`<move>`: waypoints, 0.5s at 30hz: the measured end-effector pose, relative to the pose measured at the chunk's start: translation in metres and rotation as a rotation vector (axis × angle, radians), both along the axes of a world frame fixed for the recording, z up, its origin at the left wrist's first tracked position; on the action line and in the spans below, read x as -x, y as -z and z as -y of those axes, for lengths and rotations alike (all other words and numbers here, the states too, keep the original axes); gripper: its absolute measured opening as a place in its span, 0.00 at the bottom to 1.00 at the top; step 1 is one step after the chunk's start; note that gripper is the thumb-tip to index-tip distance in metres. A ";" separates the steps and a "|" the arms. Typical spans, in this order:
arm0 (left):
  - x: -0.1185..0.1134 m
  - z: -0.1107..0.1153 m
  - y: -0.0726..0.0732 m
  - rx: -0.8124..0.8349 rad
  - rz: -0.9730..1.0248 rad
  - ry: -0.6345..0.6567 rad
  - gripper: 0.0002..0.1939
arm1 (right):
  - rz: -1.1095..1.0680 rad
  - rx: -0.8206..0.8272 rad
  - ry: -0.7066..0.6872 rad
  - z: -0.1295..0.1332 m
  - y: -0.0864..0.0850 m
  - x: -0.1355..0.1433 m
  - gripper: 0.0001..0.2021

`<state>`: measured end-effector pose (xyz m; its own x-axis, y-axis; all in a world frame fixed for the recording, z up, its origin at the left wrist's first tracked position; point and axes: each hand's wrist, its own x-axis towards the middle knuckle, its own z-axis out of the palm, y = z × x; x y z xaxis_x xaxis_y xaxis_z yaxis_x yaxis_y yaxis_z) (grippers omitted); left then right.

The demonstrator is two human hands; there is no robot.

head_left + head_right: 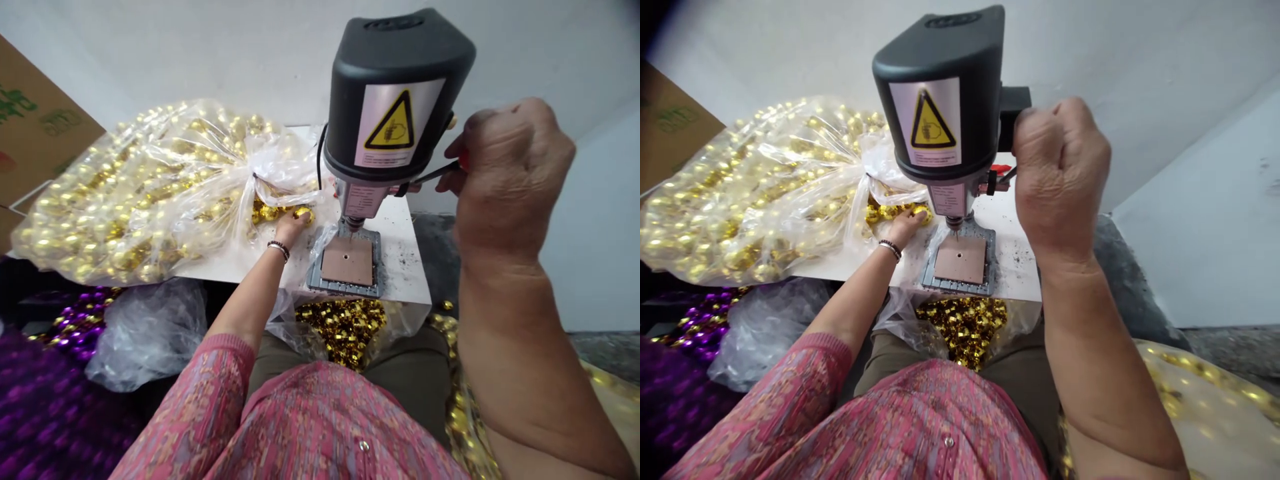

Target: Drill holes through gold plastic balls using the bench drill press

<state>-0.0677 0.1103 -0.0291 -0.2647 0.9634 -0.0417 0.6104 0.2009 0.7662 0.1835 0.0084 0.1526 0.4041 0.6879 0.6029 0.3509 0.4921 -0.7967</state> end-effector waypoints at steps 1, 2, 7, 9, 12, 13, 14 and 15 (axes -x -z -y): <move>-0.005 0.003 -0.001 0.001 -0.015 0.008 0.14 | -0.002 0.000 0.005 0.000 0.001 0.000 0.15; -0.008 0.005 -0.003 -0.001 -0.031 0.012 0.16 | -0.001 -0.002 0.007 0.000 0.001 0.001 0.15; -0.004 0.031 -0.027 -0.011 0.067 0.008 0.21 | 0.065 0.002 0.009 0.002 0.001 0.001 0.14; 0.005 0.048 -0.039 0.028 0.239 0.114 0.21 | 0.075 0.034 0.024 0.002 -0.003 0.002 0.14; 0.011 0.078 -0.052 0.079 0.449 0.366 0.25 | 0.077 0.078 0.043 -0.005 -0.016 0.002 0.15; 0.009 0.087 -0.053 0.088 0.482 0.428 0.27 | 0.075 0.091 0.045 -0.010 -0.021 0.002 0.15; 0.005 0.095 -0.054 0.089 0.500 0.474 0.27 | 0.072 0.104 0.039 -0.017 -0.025 0.001 0.15; -0.001 0.100 -0.053 0.086 0.509 0.502 0.27 | 0.071 0.115 0.024 -0.024 -0.029 -0.001 0.16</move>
